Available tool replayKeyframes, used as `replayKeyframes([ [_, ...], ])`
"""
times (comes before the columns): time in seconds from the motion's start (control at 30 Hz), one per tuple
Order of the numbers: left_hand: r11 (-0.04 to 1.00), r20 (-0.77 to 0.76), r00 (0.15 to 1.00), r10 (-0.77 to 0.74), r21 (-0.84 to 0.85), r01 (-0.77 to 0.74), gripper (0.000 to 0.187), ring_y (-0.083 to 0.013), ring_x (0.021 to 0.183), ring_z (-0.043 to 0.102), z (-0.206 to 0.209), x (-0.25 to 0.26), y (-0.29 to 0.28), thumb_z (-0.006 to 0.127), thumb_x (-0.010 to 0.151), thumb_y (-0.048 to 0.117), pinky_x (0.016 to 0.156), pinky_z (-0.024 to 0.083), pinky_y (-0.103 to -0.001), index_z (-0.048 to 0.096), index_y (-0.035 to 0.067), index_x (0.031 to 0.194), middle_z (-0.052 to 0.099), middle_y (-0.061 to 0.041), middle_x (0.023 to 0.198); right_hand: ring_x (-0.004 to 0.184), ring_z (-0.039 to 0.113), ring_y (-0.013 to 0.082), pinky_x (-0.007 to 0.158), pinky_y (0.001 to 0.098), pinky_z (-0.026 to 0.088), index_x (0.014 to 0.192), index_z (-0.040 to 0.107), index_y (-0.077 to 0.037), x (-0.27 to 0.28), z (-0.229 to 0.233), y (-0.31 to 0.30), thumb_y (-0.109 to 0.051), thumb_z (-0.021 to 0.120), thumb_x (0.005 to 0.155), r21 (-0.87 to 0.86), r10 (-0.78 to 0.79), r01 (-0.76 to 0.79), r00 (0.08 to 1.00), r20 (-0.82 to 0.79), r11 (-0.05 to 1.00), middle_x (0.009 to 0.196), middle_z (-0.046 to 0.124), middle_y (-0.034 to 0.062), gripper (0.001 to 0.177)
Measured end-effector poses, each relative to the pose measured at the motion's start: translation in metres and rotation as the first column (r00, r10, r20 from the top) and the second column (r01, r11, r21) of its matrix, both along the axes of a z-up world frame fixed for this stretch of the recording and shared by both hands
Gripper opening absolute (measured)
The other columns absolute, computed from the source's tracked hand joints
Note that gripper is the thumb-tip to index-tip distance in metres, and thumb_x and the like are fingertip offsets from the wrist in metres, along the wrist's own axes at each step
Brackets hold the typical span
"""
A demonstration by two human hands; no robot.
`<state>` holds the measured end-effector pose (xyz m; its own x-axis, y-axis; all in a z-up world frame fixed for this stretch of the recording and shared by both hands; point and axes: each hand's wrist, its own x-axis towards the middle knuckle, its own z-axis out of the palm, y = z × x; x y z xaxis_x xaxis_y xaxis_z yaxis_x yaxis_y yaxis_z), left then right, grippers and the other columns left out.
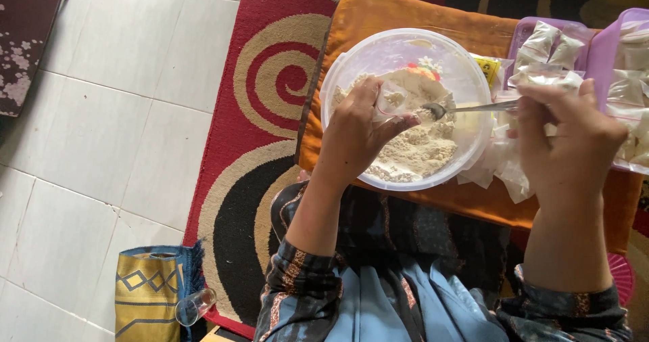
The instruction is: Filling small plastic bags with white powder using a spoon and sealing them manually.
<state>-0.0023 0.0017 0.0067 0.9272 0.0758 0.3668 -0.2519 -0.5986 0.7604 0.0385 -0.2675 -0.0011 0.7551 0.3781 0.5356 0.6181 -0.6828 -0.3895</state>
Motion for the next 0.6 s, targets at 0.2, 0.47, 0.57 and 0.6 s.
replayKeyframes([
  [0.2, 0.999, -0.033, 0.999, -0.018, 0.037, 0.020, 0.070, -0.0293, 0.080, 0.071, -0.005, 0.002, -0.001, 0.065, 0.085, 0.048, 0.067, 0.064, -0.034, 0.057, -0.013, 0.119, 0.068, -0.024, 0.100, 0.077, 0.069, 0.0281, 0.057, 0.0298, 0.053, 0.133, 0.069, 0.024, 0.011, -0.009, -0.022, 0.028, 0.070, 0.122, 0.226, -0.017, 0.073, 0.971, -0.239, 0.971, 0.100, 0.069, 0.0292, 0.011],
  [0.47, 0.989, -0.122, 0.990, -0.077, 0.114, 0.091, 0.066, -0.0267, 0.070, 0.067, -0.009, 0.006, -0.002, 0.059, 0.090, 0.047, 0.067, 0.060, -0.037, 0.056, -0.014, 0.116, 0.067, -0.022, 0.092, 0.086, 0.059, 0.0289, 0.072, 0.0341, 0.049, 0.149, 0.050, 0.016, 0.037, -0.015, -0.060, 0.008, 0.047, 0.140, 0.396, 0.181, -0.077, 0.956, -0.233, 0.915, 0.121, 0.063, 0.0307, 0.013],
  [0.57, 0.987, -0.127, 0.988, -0.087, 0.122, 0.103, 0.069, -0.0271, 0.070, 0.067, -0.010, 0.006, -0.001, 0.058, 0.090, 0.048, 0.066, 0.061, -0.036, 0.056, -0.015, 0.118, 0.067, -0.024, 0.094, 0.086, 0.060, 0.0311, 0.073, 0.0355, 0.049, 0.153, 0.050, 0.016, 0.041, -0.007, -0.060, 0.010, 0.043, 0.142, 0.347, 0.189, -0.110, 0.961, -0.202, 0.931, 0.120, 0.063, 0.0327, 0.015],
  [0.6, 0.987, -0.128, 0.988, -0.089, 0.120, 0.105, 0.072, -0.0305, 0.076, 0.071, -0.010, 0.005, -0.001, 0.059, 0.089, 0.049, 0.069, 0.062, -0.037, 0.056, -0.015, 0.120, 0.068, -0.028, 0.100, 0.086, 0.060, 0.0321, 0.073, 0.0356, 0.049, 0.153, 0.050, 0.018, 0.042, -0.003, -0.057, 0.014, 0.042, 0.142, 0.345, 0.199, -0.126, 0.962, -0.185, 0.930, 0.120, 0.063, 0.0344, 0.015],
])
